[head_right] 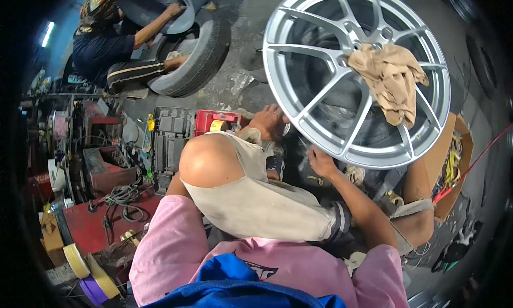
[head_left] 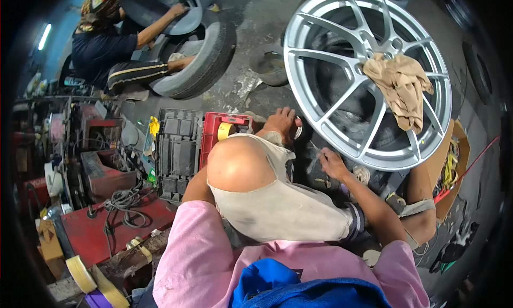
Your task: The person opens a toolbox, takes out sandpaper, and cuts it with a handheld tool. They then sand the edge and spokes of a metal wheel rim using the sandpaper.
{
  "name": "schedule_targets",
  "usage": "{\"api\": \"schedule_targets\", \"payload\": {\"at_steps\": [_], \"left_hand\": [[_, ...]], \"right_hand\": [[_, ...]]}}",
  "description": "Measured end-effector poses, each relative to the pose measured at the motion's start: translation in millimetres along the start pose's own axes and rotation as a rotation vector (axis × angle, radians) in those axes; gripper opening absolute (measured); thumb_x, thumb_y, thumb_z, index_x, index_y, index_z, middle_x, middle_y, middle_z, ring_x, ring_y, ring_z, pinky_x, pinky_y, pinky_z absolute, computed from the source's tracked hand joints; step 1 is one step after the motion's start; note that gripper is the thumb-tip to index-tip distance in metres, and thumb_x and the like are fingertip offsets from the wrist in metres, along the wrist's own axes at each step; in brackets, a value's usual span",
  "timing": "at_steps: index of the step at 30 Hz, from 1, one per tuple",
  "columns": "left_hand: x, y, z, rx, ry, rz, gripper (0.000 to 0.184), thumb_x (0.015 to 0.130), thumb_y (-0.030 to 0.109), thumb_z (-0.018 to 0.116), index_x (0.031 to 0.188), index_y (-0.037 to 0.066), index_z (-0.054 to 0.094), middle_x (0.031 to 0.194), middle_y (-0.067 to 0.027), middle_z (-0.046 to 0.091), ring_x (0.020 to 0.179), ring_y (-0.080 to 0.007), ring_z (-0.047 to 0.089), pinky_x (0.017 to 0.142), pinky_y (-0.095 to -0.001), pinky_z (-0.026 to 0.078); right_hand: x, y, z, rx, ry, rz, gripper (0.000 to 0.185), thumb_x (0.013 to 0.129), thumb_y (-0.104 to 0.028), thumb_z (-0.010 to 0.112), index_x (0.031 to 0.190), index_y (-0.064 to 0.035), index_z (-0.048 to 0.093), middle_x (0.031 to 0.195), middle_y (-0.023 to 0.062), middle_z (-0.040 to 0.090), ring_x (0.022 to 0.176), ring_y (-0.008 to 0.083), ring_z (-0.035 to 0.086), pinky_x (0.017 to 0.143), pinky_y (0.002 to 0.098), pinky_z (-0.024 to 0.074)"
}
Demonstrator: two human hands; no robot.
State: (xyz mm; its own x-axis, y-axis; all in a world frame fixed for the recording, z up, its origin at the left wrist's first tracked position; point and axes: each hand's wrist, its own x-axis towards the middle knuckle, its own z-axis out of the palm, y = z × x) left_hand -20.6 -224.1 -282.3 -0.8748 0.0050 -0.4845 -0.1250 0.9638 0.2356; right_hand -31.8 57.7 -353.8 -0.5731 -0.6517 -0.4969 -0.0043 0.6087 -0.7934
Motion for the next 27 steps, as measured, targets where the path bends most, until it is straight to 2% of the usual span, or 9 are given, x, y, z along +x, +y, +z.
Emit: {"api": "schedule_targets", "payload": {"at_steps": [3, 4, 6, 12, 17, 20, 21, 22, 27], "left_hand": [[-6, -14, 12, -0.112, 0.057, 0.028, 0.100, 0.065, 0.038, 0.090, 0.145, 0.004, 0.040, 0.135, -0.0226, 0.051, 0.124, -0.0432, 0.054, 0.101, -0.0490, 0.050], [-10, -19, 17, -0.216, 0.097, 0.042, 0.098, 0.070, 0.036, 0.088, 0.148, 0.004, 0.038, 0.136, -0.0239, 0.052, 0.123, -0.0435, 0.056, 0.100, -0.0497, 0.050], [-12, -24, 23, -0.217, 0.115, 0.021, 0.094, 0.073, 0.030, 0.085, 0.150, 0.005, 0.037, 0.135, -0.0255, 0.054, 0.121, -0.0440, 0.058, 0.100, -0.0502, 0.050], [-7, -22, 29, -0.243, 0.211, -0.002, 0.043, 0.087, 0.021, 0.068, 0.126, 0.009, 0.057, 0.109, -0.0262, 0.068, 0.099, -0.0450, 0.067, 0.087, -0.0516, 0.054], [-10, -15, 27, -0.168, 0.224, 0.049, 0.078, 0.082, 0.038, 0.078, 0.140, -0.003, 0.048, 0.127, -0.0238, 0.060, 0.116, -0.0404, 0.062, 0.095, -0.0461, 0.053], [-5, -9, 24, -0.150, 0.153, 0.020, 0.096, 0.075, 0.045, 0.085, 0.144, -0.005, 0.042, 0.133, -0.0228, 0.057, 0.123, -0.0385, 0.059, 0.100, -0.0440, 0.052], [-3, -8, 24, -0.149, 0.111, -0.002, 0.103, 0.072, 0.048, 0.088, 0.146, -0.005, 0.040, 0.134, -0.0223, 0.056, 0.125, -0.0379, 0.058, 0.101, -0.0432, 0.051], [1, -6, 26, -0.136, 0.106, -0.014, 0.107, 0.067, 0.048, 0.091, 0.145, -0.004, 0.039, 0.133, -0.0223, 0.056, 0.124, -0.0367, 0.058, 0.101, -0.0425, 0.051], [6, 3, 24, -0.092, 0.062, -0.118, 0.103, 0.062, 0.045, 0.093, 0.136, -0.006, 0.044, 0.135, -0.0223, 0.054, 0.126, -0.0379, 0.056, 0.103, -0.0432, 0.051]], "right_hand": [[35, 1, 23, -0.123, 0.195, -0.268, 0.027, 0.104, -0.031, 0.049, 0.107, -0.0051, 0.057, 0.070, 0.0095, 0.060, 0.059, 0.0219, 0.064, 0.059, 0.0388, 0.0518], [43, -4, 28, -0.085, 0.245, -0.187, 0.028, 0.104, -0.031, 0.049, 0.107, -0.0051, 0.057, 0.071, 0.0097, 0.061, 0.060, 0.0226, 0.064, 0.061, 0.0396, 0.0520], [42, -30, 31, 0.094, 0.214, 0.113, 0.024, 0.101, -0.025, 0.051, 0.109, -0.0026, 0.056, 0.109, 0.0288, 0.062, 0.107, 0.0508, 0.057, 0.089, 0.0560, 0.0442], [36, -10, 56, -0.039, 0.272, -0.072, 0.020, 0.100, -0.021, 0.050, 0.109, -0.0055, 0.058, 0.108, 0.0168, 0.063, 0.096, 0.0398, 0.063, 0.085, 0.0519, 0.0490], [28, -35, 52, 0.169, 0.160, 0.154, 0.019, 0.098, -0.018, 0.050, 0.107, -0.0055, 0.060, 0.110, 0.0142, 0.063, 0.087, 0.0346, 0.065, 0.080, 0.0483, 0.0507], [30, -27, 58, -0.039, 0.251, -0.063, 0.027, 0.103, -0.028, 0.047, 0.104, -0.0041, 0.061, 0.091, 0.0125, 0.064, 0.073, 0.0272, 0.064, 0.069, 0.0413, 0.0506], [31, -30, 56, 0.245, 0.204, 0.103, 0.034, 0.104, -0.034, 0.046, 0.103, -0.0041, 0.062, 0.082, 0.0099, 0.060, 0.067, 0.0231, 0.060, 0.063, 0.0381, 0.0481], [34, -34, 55, 0.525, 0.147, 0.268, 0.040, 0.105, -0.040, 0.045, 0.101, -0.0041, 0.064, 0.073, 0.0072, 0.057, 0.061, 0.0189, 0.056, 0.058, 0.0349, 0.0455], [54, -34, 68, 0.699, 0.191, 0.271, 0.043, 0.103, -0.046, 0.048, 0.097, -0.0081, 0.067, 0.068, 0.0017, 0.050, 0.053, 0.0143, 0.046, 0.046, 0.0333, 0.0361]]}}
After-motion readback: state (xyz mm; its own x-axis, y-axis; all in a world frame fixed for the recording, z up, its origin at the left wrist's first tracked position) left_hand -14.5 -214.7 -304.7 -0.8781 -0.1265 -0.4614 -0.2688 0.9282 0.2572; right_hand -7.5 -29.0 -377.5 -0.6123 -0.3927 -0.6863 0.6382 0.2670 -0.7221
